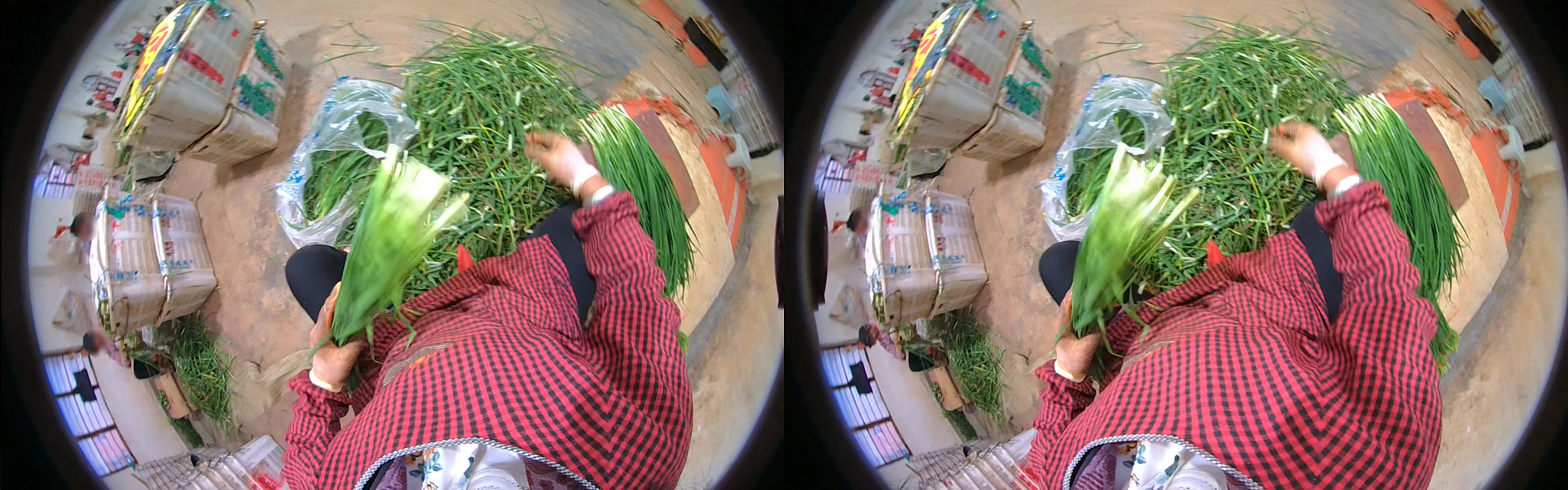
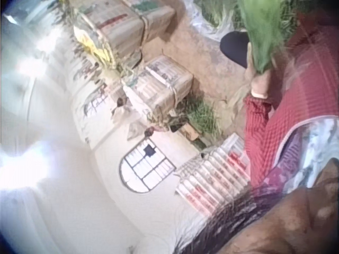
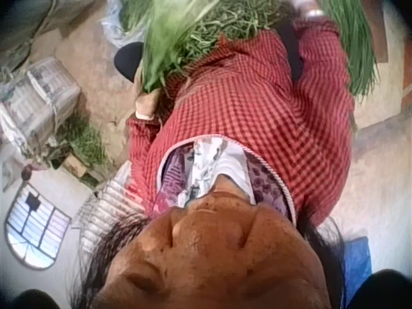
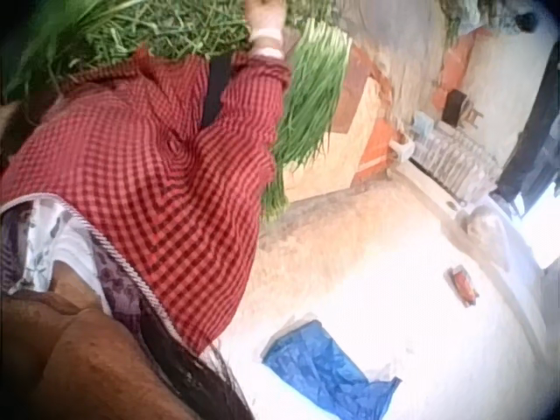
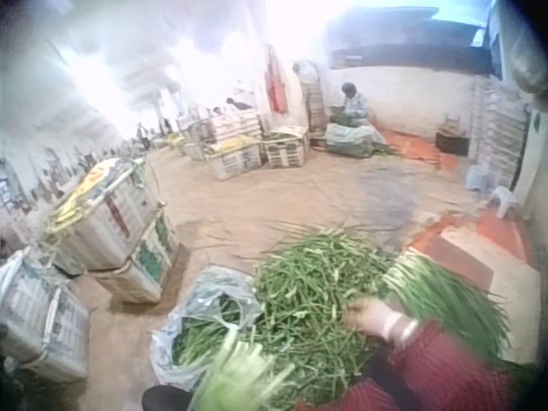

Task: The person sorts green leeks by hand while sitting on the floor. They pull stalks from a pile, strip away outer layers, align them into a bunch, tie the bunch with red string, and place it on a stack.

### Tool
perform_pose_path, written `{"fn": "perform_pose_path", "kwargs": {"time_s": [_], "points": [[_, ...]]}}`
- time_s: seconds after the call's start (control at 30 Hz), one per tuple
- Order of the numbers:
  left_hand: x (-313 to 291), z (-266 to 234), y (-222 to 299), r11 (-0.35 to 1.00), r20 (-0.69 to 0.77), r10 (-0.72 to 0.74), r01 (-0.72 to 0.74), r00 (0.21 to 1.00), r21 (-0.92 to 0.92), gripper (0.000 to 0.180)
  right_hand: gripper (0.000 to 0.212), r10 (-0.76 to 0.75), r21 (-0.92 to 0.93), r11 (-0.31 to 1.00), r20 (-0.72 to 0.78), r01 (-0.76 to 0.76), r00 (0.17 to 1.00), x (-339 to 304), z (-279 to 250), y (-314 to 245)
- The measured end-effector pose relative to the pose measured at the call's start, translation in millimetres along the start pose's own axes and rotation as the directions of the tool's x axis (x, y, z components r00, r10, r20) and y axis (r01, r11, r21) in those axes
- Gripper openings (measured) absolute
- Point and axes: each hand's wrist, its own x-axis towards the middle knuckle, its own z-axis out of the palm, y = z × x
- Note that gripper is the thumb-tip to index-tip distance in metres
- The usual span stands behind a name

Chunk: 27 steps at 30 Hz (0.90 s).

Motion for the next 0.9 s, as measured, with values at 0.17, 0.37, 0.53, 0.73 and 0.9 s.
{"fn": "perform_pose_path", "kwargs": {"time_s": [0.17,0.37,0.53,0.73,0.9], "points": [[24,-7,41,0.653,0.253,-0.440,0.500,0.862,-0.569,0.062,0.069,-0.065,0.234,0.969,0.565,-0.084,0.822,-50,71,-37],[22,-1,38,0.602,0.270,-0.341,0.430,0.900,-0.673,0.068,0.062,-0.291,0.344,0.938,0.712,0.044,0.639,-60,104,-111],[23,13,40,0.554,0.259,-0.289,0.382,0.921,-0.739,0.066,0.047,-0.368,0.497,0.864,0.735,-0.083,0.569,-73,125,-134],[20,33,29,0.734,0.069,-0.396,0.360,0.916,-0.575,0.056,0.027,-0.476,0.244,0.864,0.107,0.441,0.873,-101,89,-200],[20,38,32,0.704,0.056,-0.383,0.331,0.922,-0.629,0.047,0.030,-0.592,-0.165,0.787,0.069,0.595,0.803,-78,119,-201]]}}
